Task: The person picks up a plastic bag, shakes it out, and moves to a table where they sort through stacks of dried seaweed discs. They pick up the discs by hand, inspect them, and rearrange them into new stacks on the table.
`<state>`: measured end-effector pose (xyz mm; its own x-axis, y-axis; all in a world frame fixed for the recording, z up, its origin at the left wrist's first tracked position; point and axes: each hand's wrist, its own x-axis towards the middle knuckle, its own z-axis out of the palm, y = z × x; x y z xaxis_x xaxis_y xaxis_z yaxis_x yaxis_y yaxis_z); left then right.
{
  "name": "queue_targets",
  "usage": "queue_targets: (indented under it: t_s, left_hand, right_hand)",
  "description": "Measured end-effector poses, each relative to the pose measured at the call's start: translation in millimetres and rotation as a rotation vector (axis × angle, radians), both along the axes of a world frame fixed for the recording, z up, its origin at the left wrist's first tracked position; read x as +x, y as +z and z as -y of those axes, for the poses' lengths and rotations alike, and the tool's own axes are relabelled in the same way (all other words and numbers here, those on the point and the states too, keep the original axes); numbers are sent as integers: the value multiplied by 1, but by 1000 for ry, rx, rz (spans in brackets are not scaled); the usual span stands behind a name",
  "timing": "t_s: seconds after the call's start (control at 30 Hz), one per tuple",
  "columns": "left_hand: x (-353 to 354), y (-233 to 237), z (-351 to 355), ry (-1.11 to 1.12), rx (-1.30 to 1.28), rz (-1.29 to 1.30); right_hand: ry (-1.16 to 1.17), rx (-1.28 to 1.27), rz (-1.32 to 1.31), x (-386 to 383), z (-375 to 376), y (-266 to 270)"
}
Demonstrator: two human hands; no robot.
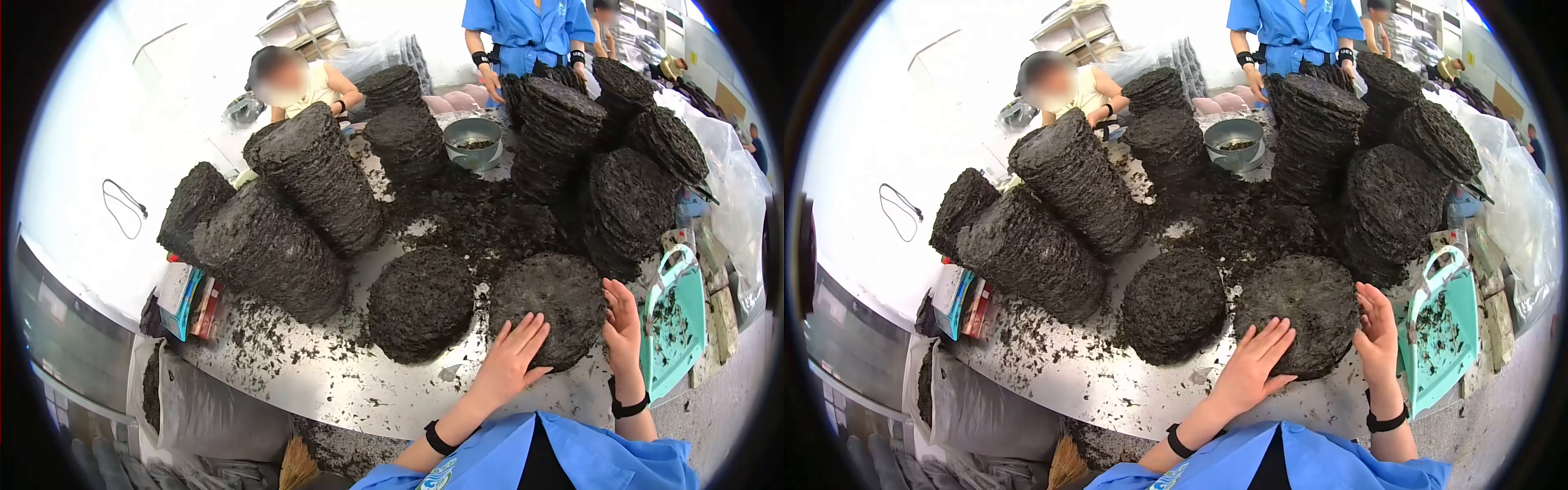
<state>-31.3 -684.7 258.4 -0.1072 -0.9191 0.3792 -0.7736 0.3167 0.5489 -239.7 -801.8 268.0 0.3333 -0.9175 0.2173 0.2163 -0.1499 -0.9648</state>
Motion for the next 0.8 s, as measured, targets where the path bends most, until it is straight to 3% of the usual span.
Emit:
queue_targets:
  t_s: [0.1, 0.13, 0.17, 0.2, 0.23, 0.27, 0.3, 0.33, 0.43, 0.5, 0.57, 0.63, 0.7, 0.8]
  left_hand:
    - [14, 3, -1, -30, -75, 5]
    - [25, 14, -5, 13, -118, -201]
    - [36, 12, -8, 124, -163, -536]
    - [54, -23, -14, 546, -303, -455]
    - [67, 0, -24, 769, -113, -495]
    - [88, 2, -19, 848, -372, -596]
    - [111, 0, -27, 902, -314, -725]
    - [126, 6, -34, 894, -260, -696]
    - [124, 6, -43, 1108, -300, -40]
    - [94, 12, -38, 795, -291, -295]
    - [55, 13, -25, 318, 1, -323]
    - [18, 8, -8, 40, 10, 37]
    - [4, -7, 6, -42, 19, 45]
    - [11, -13, 10, -69, -29, -24]
  right_hand:
    - [-3, -71, -29, -3, -1, 0]
    - [-10, -52, -74, -2, -1, 0]
    - [-24, -34, -120, -3, -2, 1]
    - [-29, -50, -140, -2, -2, 2]
    - [-28, -72, -134, -2, -2, 1]
    - [-26, -75, -142, -1, -2, 4]
    - [-19, -77, -149, -1, -3, 6]
    - [-24, -70, -153, -2, -3, 6]
    - [-24, -50, -129, -3, 1, -1]
    - [-23, -59, -107, -1, 1, -4]
    - [-58, -99, -93, 0, 2, -7]
    - [-59, -119, -126, 2, 1, -10]
    - [-191, -100, -199, 4, -3, -7]
    - [-142, -40, -186, -3, -1, -10]
